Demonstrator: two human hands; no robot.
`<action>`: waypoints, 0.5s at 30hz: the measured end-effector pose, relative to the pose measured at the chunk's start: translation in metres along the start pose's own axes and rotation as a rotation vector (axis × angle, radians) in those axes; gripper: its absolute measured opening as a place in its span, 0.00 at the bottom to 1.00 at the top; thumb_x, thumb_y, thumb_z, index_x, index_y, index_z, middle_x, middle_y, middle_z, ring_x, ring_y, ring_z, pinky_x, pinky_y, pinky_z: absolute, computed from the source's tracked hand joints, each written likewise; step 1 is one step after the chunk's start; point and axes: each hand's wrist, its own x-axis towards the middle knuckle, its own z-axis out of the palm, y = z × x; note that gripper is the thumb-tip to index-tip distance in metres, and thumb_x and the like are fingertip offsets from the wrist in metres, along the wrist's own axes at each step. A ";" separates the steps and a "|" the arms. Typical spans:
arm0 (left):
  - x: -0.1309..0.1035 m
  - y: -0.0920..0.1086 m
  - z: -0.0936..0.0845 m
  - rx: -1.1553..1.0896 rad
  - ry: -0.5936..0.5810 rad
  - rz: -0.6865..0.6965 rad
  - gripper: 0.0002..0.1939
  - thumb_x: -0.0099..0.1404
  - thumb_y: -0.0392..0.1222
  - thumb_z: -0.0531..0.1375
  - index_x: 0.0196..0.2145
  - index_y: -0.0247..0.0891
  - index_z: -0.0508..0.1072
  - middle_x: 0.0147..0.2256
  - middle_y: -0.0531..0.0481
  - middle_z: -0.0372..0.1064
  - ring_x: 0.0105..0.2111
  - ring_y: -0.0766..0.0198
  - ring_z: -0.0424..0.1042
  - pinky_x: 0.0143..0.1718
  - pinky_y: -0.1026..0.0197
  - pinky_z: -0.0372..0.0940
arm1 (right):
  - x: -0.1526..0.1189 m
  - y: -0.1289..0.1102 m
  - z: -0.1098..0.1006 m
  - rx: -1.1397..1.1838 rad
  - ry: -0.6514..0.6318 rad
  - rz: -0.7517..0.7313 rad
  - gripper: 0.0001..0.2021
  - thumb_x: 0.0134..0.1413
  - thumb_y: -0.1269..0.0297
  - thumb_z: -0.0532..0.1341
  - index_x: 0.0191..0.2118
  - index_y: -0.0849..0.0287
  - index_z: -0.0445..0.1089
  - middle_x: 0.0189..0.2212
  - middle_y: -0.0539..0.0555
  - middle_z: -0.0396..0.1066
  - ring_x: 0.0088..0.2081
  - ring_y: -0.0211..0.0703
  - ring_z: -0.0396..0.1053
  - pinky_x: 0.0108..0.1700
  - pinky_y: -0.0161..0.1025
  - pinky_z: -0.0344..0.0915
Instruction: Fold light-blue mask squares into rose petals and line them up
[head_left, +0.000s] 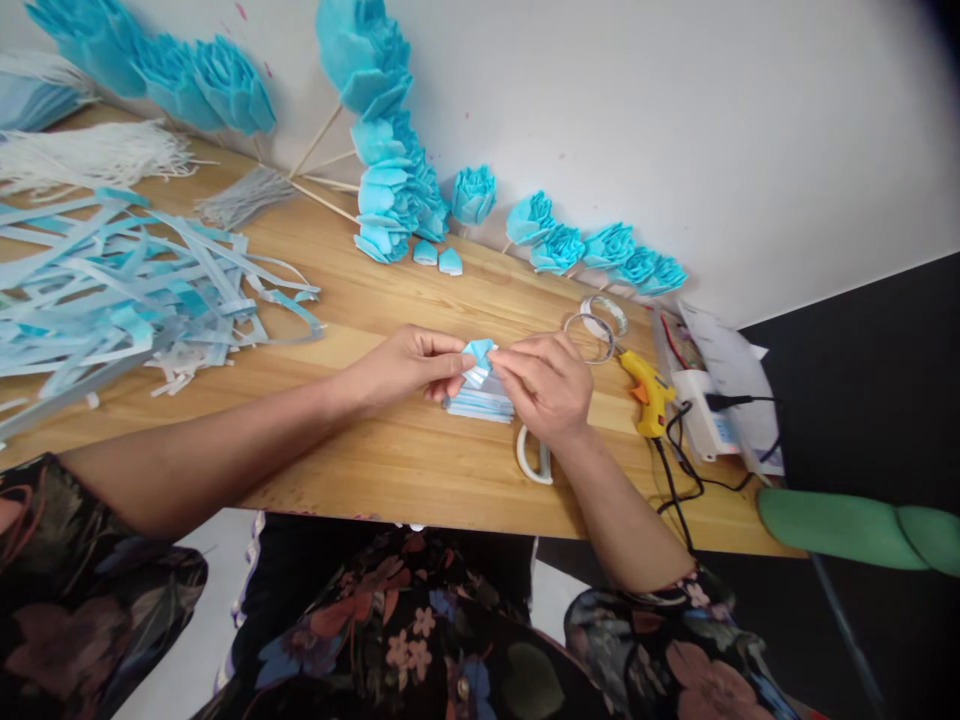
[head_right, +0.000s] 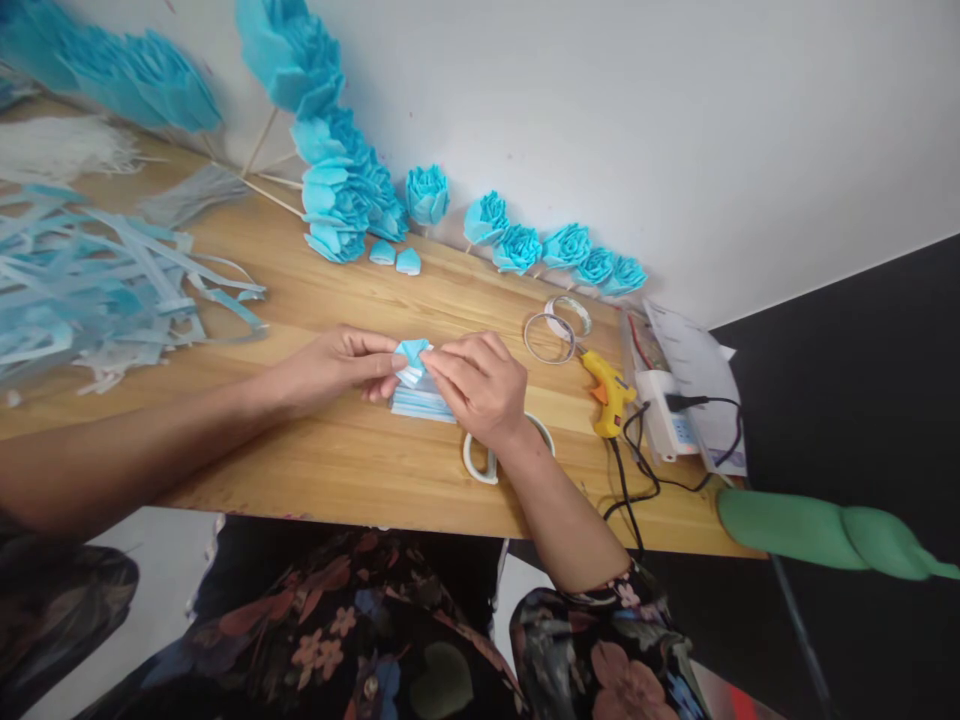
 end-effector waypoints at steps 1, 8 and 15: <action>0.000 0.000 0.000 -0.008 0.001 0.000 0.20 0.63 0.53 0.62 0.22 0.35 0.70 0.19 0.53 0.65 0.20 0.72 0.62 0.22 0.67 0.57 | 0.000 0.000 0.000 -0.006 0.000 -0.006 0.08 0.61 0.70 0.61 0.42 0.50 0.75 0.33 0.50 0.75 0.35 0.41 0.71 0.38 0.42 0.67; 0.000 0.000 0.000 -0.047 0.015 0.015 0.21 0.63 0.53 0.62 0.21 0.35 0.70 0.19 0.53 0.64 0.20 0.72 0.60 0.23 0.67 0.56 | 0.002 -0.001 -0.002 -0.017 -0.053 0.010 0.07 0.62 0.67 0.60 0.41 0.51 0.76 0.33 0.51 0.76 0.35 0.41 0.71 0.37 0.42 0.67; 0.000 0.002 -0.001 0.018 0.020 0.034 0.20 0.64 0.52 0.61 0.21 0.35 0.69 0.19 0.53 0.64 0.20 0.72 0.61 0.23 0.67 0.57 | -0.004 -0.003 -0.003 0.276 0.019 0.355 0.13 0.64 0.63 0.57 0.52 0.50 0.72 0.37 0.52 0.75 0.38 0.42 0.72 0.42 0.44 0.70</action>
